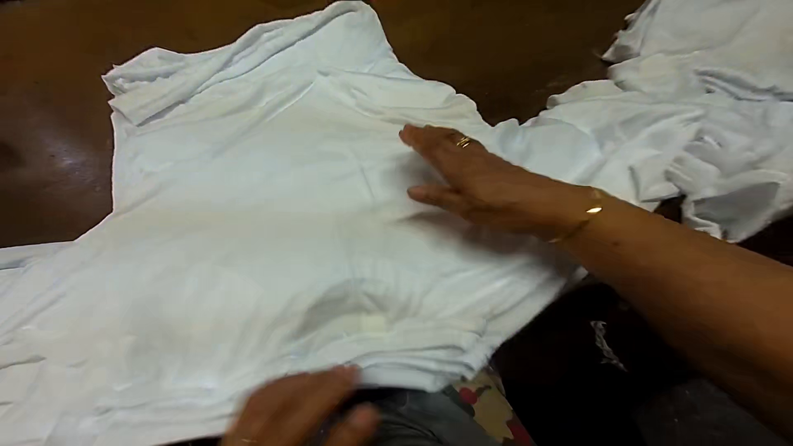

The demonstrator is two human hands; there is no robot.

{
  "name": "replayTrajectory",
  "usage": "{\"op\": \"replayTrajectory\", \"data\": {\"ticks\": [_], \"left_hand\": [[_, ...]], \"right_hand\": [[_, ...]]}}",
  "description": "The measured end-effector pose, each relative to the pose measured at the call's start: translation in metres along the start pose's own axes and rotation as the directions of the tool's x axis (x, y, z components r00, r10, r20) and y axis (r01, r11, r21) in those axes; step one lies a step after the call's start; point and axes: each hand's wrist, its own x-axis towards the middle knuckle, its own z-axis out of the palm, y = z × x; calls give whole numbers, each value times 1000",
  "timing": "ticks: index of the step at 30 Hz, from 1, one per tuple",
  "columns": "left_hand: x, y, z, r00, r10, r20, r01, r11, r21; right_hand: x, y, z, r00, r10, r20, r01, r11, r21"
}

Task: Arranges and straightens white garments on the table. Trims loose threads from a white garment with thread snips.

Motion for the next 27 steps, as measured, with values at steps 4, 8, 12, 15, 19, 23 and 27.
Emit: {"op": "replayTrajectory", "data": {"ticks": [4, 8, 12, 15, 19, 23, 27], "left_hand": [[-17, -43, -56, 990, -130, -62, 135, 986, 99], [-31, -83, -43, 983, -152, -107, 143, 986, -82], [-32, -86, -36, 983, -125, -135, 112, 988, -102], [-31, -82, -33, 986, -123, -113, 117, 991, -61], [-29, -84, -37, 987, -109, -120, 97, 990, -99], [-36, -85, -53, 986, -118, -120, 98, 982, -161], [-49, -92, -45, 993, -113, -42, 113, 993, -19]], "right_hand": [[-48, -63, -22, 976, -155, -152, 186, 958, 216], [-89, -93, -7, 953, -286, -101, 304, 908, 287], [-112, -84, 3, 966, -234, -111, 255, 937, 239], [-117, -83, 5, 974, -192, -123, 216, 950, 226], [-114, -91, 3, 942, -220, -253, 271, 944, 189], [-120, -106, -2, 941, -193, -278, 258, 941, 221], [-134, -100, 14, 972, -126, -199, 166, 966, 200]]}}
